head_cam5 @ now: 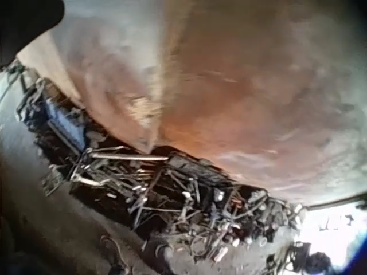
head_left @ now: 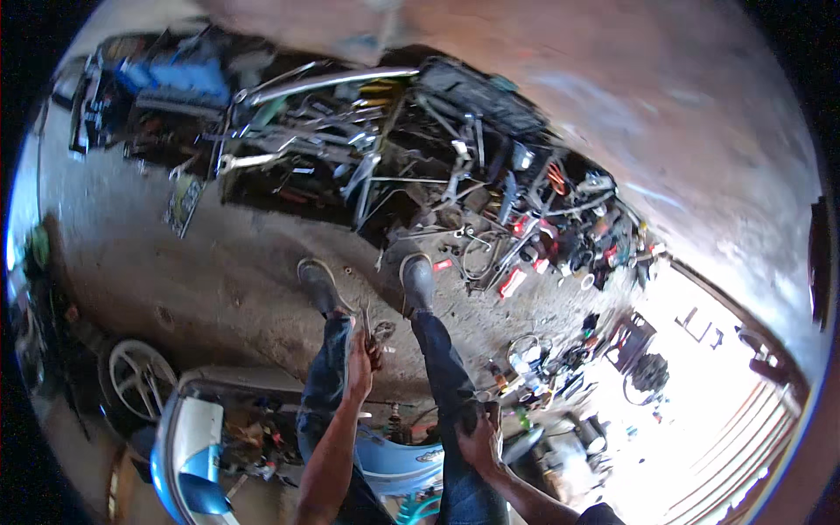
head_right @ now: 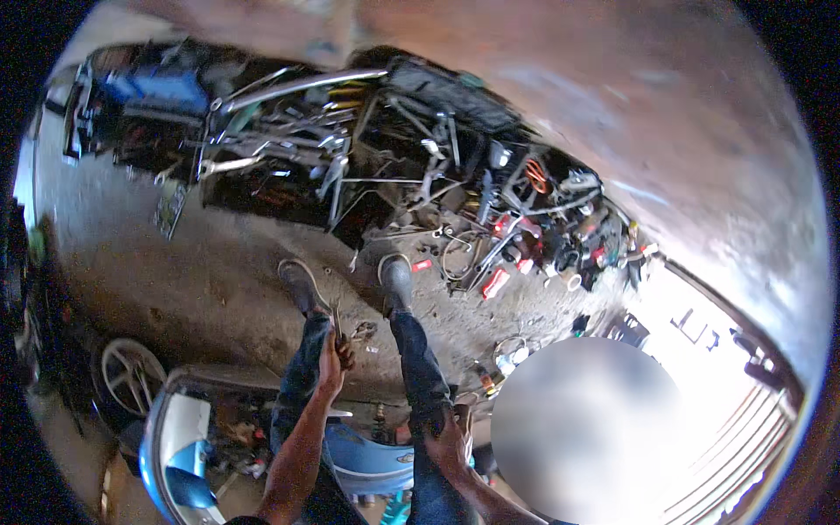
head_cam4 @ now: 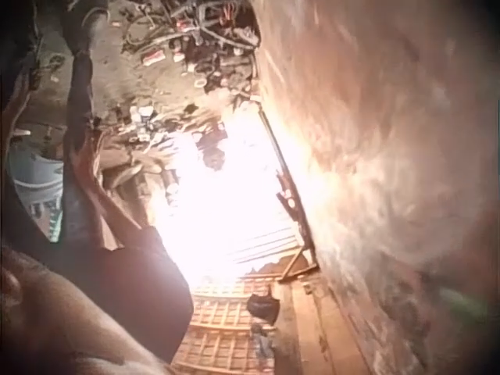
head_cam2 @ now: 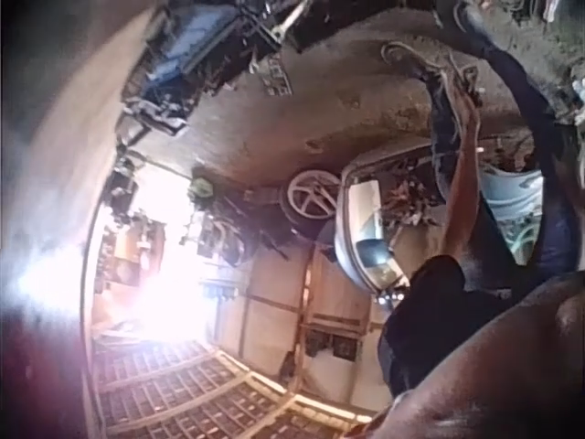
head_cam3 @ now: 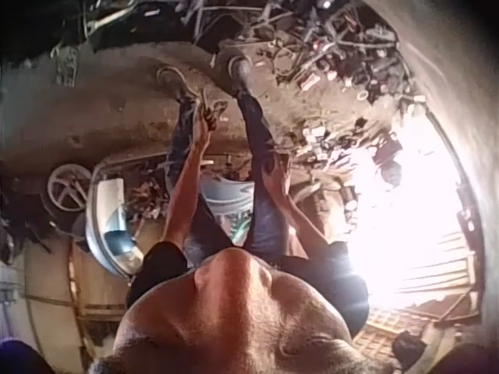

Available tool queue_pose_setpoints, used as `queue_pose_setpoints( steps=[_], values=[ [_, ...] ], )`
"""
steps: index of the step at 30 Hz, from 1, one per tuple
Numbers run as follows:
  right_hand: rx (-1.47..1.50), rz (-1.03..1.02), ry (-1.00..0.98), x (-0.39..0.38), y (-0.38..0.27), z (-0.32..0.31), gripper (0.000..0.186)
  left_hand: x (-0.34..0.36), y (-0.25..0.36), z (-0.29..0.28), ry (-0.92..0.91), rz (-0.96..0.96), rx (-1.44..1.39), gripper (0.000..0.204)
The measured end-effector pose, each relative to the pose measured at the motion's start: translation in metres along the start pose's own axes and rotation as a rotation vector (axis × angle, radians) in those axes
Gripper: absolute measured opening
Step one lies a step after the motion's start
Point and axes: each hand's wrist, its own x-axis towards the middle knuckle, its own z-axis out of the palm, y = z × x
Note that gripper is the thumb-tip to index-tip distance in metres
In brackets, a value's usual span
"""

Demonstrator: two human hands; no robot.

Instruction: Repairing and cleaning a motorcycle engine using tools and cleaning spray.

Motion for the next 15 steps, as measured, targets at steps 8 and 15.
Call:
queue_pose_setpoints(
  steps=[8, 15],
  values=[
    [0.171, 0.048, 0.076, -0.02, 0.01, 0.024, 0.049, -0.063, -0.01, 0.033, 0.012, -0.029, 0.508, 0.045],
    [0.423, 0.034, 0.396, -0.046, 0.015, 0.031, 0.031, -0.14, -0.032, 0.065, -0.111, -0.053, 0.572, 0.026]
  ],
)
